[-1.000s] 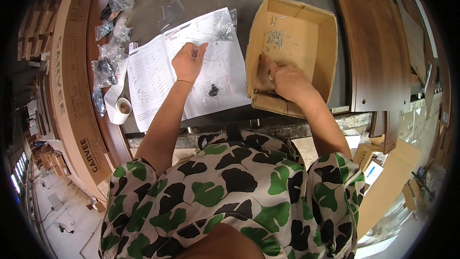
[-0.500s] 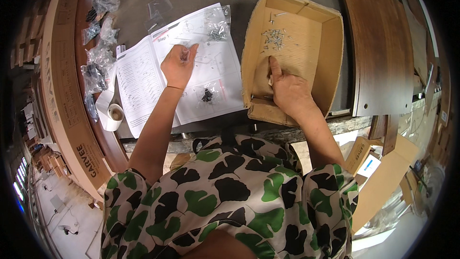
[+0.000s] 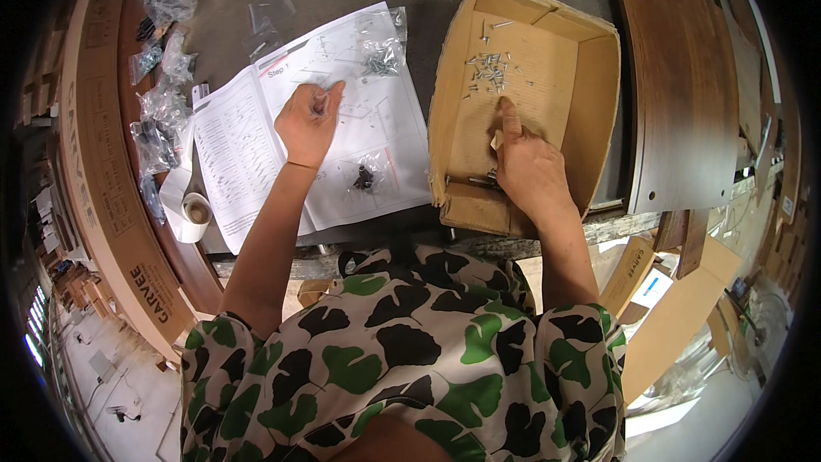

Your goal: The person organizes hardware by picking up small metal components from a box and placing them into different plastic bags while referring to an instruction manual on the table.

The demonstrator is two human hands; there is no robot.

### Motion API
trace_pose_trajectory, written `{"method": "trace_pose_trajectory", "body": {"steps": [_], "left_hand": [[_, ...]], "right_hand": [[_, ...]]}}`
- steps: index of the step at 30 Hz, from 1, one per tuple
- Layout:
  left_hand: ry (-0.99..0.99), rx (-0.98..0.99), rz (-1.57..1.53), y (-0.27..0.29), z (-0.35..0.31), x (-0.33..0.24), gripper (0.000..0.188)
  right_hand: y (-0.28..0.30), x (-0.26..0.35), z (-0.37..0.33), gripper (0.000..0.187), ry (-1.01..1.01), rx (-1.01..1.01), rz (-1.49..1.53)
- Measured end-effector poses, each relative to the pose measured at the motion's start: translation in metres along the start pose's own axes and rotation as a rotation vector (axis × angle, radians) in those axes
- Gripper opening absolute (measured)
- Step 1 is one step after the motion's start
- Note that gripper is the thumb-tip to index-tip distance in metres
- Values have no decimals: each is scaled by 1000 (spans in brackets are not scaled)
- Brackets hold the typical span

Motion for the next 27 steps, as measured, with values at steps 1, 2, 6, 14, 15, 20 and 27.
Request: {"method": "trace_pose_trajectory", "body": {"steps": [1, 2, 6, 14, 15, 20, 27], "left_hand": [[3, 5, -3, 0, 0, 0, 35], [4, 9, -7, 1, 0, 0, 34], [17, 27, -6, 2, 0, -1, 34], [27, 30, -8, 2, 1, -1, 33], [23, 27, -6, 2, 0, -1, 33], [23, 33, 20, 2, 0, 0, 32], [27, 26, 25, 0, -1, 2, 33]], "right_hand": [[0, 0, 0, 51, -4, -3, 6], [1, 1, 1, 51, -9, -8, 12], [0, -2, 3, 49, 9, -98, 5], [2, 0, 4, 43, 46, -153, 35], [2, 0, 4, 43, 35, -145, 40], [2, -2, 4, 44, 25, -120, 45], [20, -5, 13, 57, -55, -53, 47]]}}
Point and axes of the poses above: each hand's wrist, its own z-axis towards the middle knuckle, its own y-axis out of the back of the hand, x = y × z, the point moved 1 cm from there along z, towards the middle knuckle, and after that the axes turned 14 degrees about y, right-handed, at the moved point
